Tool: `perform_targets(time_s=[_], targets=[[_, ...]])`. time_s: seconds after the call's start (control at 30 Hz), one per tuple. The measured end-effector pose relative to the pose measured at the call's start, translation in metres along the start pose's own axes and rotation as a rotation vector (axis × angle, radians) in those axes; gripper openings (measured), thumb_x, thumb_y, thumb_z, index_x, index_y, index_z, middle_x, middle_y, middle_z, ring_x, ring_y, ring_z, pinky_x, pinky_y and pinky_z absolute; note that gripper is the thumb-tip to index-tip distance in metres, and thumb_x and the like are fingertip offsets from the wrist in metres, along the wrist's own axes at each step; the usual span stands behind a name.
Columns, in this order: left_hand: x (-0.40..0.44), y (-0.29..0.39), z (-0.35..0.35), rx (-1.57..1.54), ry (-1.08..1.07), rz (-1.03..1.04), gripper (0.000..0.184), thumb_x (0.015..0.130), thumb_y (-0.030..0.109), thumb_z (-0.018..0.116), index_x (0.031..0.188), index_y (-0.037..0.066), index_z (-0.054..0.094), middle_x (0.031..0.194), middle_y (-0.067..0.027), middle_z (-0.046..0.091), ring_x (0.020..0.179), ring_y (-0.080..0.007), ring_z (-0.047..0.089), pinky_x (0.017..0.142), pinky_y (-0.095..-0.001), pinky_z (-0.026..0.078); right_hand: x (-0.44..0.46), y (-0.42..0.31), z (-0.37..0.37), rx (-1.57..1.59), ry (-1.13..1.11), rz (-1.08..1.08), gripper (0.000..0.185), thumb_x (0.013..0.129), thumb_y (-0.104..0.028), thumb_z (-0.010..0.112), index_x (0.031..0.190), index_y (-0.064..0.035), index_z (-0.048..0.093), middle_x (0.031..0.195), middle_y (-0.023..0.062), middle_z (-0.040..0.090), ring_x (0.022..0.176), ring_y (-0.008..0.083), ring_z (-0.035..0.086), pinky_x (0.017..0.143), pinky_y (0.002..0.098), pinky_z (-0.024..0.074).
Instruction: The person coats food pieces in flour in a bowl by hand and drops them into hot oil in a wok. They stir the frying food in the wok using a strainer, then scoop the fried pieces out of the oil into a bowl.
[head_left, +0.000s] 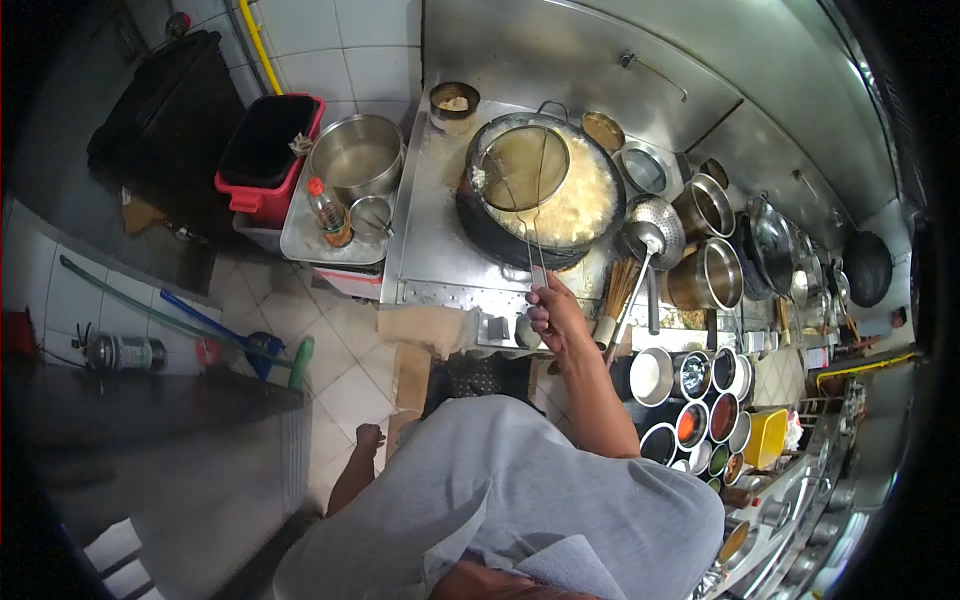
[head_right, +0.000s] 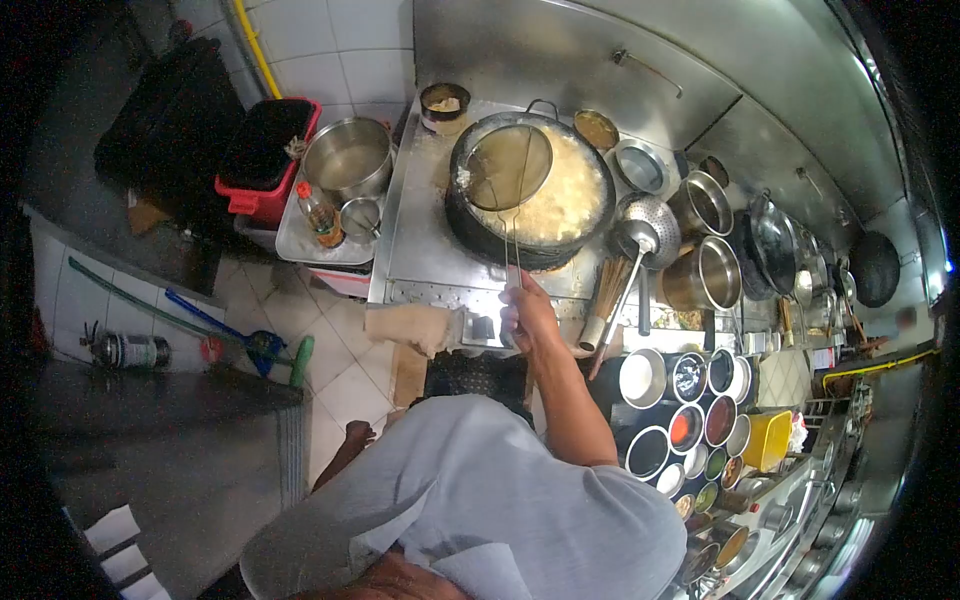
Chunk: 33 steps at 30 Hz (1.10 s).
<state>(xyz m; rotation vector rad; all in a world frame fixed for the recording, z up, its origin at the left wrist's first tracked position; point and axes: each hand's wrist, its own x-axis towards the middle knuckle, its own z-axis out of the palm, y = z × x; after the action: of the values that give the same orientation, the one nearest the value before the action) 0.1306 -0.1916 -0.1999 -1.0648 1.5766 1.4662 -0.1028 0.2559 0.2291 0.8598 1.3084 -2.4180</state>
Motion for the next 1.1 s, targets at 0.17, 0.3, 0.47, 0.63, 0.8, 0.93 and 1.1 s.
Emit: perform_targets(time_s=[0.17,0.3,0.47,0.63,0.8,0.93,1.1], targets=[[-0.001,0.008,-0.006,0.252,-0.03,0.076,0.012,0.087,0.007,0.05,0.094,0.002,0.059,0.083,-0.0159,0.063,0.074,-0.0303,0.068,0.059,-0.0438,0.054,0.03,0.005,-0.008,0.117,-0.107,-0.018,0.04,0.094,-0.003,0.041,0.132,-0.016,0.043,0.074,-0.0001,0.047,0.045,0.0043,0.035,0.032,0.0173,0.0254],[-0.003,0.015,-0.007,0.336,-0.046,0.128,0.013,0.088,0.008,0.049,0.094,0.002,0.059,0.083,-0.0159,0.063,0.075,-0.0305,0.069,0.059,-0.0439,0.054,0.009,0.006,0.006,0.131,-0.092,-0.017,0.04,0.093,-0.002,0.04,0.13,-0.0158,0.043,0.073,-0.0008,0.046,0.044,0.0046,0.034,0.031,0.0179,0.0251],[-0.002,0.019,-0.004,0.411,-0.075,0.176,0.014,0.088,0.008,0.048,0.094,0.003,0.06,0.083,-0.0158,0.063,0.075,-0.0308,0.069,0.059,-0.044,0.055,0.009,0.019,-0.008,0.283,-0.116,0.055,0.028,0.098,-0.006,0.042,0.122,-0.0189,0.044,0.072,-0.0016,0.045,0.043,0.0034,0.032,0.03,0.0171,0.0225],[0.0,0.019,-0.007,0.46,-0.094,0.197,0.015,0.089,0.009,0.047,0.094,0.003,0.06,0.083,-0.0158,0.063,0.076,-0.0311,0.069,0.06,-0.0441,0.055,0.013,0.02,-0.018,0.487,-0.204,0.039,0.025,0.097,-0.004,0.044,0.119,-0.017,0.044,0.072,-0.0012,0.045,0.042,0.0032,0.033,0.03,0.0169,0.0247],[0.0,0.019,-0.015,0.458,-0.099,0.197,0.016,0.09,0.009,0.045,0.094,0.004,0.06,0.083,-0.0158,0.063,0.076,-0.0313,0.069,0.06,-0.0442,0.055,0.01,0.002,-0.022,0.486,-0.234,-0.06,0.037,0.095,-0.001,0.042,0.129,-0.0165,0.041,0.073,-0.0007,0.045,0.042,0.0027,0.034,0.029,0.0158,0.0253],[-0.003,0.023,-0.023,0.51,-0.117,0.264,0.018,0.091,0.009,0.044,0.094,0.004,0.061,0.083,-0.0158,0.063,0.077,-0.0315,0.069,0.06,-0.0443,0.055,0.03,-0.04,0.001,0.271,-0.126,-0.171,0.021,0.098,-0.007,0.044,0.118,-0.0126,0.047,0.074,-0.0005,0.046,0.041,0.002,0.033,0.028,0.015,0.0267],[-0.009,0.027,-0.017,-0.125,-0.127,-0.01,0.019,0.091,0.009,0.043,0.093,0.003,0.061,0.082,-0.0158,0.063,0.078,-0.0323,0.069,0.06,-0.0448,0.056,0.137,-0.091,0.056,-0.32,-0.124,-0.373,0.043,0.096,-0.009,0.046,0.139,-0.0147,0.043,0.071,-0.0013,0.047,0.044,0.006,0.036,0.036,0.0211,0.0302]])
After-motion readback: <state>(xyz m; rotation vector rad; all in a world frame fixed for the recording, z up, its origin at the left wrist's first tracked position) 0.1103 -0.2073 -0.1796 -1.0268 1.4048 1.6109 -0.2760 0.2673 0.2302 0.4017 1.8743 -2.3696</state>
